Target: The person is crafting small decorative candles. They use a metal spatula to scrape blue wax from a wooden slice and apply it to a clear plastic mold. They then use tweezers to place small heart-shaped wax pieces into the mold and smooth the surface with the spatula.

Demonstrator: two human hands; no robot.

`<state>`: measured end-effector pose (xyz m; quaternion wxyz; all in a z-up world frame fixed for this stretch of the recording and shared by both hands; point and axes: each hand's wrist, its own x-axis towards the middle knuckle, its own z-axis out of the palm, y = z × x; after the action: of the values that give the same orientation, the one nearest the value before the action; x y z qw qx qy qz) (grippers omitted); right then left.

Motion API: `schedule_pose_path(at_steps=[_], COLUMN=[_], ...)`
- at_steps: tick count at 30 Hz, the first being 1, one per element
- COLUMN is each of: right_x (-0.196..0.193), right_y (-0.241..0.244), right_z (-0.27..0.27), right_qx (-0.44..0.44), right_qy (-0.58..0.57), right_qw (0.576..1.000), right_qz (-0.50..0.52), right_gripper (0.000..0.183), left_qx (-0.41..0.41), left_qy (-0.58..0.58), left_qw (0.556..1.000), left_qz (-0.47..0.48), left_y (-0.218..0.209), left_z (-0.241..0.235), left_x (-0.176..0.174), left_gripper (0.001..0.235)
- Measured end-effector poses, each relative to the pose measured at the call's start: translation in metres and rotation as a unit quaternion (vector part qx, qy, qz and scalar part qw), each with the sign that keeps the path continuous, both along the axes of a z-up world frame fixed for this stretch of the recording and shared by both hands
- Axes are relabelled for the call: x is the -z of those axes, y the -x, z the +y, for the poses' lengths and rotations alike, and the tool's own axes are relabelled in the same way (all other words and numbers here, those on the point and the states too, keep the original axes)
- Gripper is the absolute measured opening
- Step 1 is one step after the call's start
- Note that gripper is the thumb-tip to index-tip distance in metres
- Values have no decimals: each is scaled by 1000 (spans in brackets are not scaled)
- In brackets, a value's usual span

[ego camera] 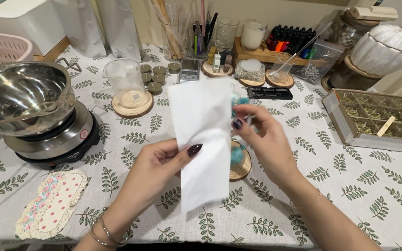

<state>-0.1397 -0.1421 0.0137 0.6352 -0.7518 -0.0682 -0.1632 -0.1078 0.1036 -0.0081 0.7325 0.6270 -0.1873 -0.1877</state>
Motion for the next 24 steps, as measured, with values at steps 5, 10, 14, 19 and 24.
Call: schedule_pose_path(at_steps=[5,10,14,19,24], right_x=[11,15,9,7,18], right_y=[-3,1,2,6,3], right_z=[2,2,10,17,12], right_qx=[-136,-167,-119,-98,-53], right_qy=[-164,-160,-174,-6,-25], right_qw=[959,966,969,969,984], right_qz=[184,113,132,228,168], right_gripper=[40,22,33,35,28], left_qx=[6,-6,2,-15,-89], left_qy=[20,-79,-93,-49,-106], left_qw=[1000,997,987,957,990], left_qz=[-10,-21,-133,-287,-4], left_y=[2,-4,-3,6,1], left_z=[0,8,15,18,2], left_x=[4,7,7,0,1], left_gripper=[28,22,26,32,42])
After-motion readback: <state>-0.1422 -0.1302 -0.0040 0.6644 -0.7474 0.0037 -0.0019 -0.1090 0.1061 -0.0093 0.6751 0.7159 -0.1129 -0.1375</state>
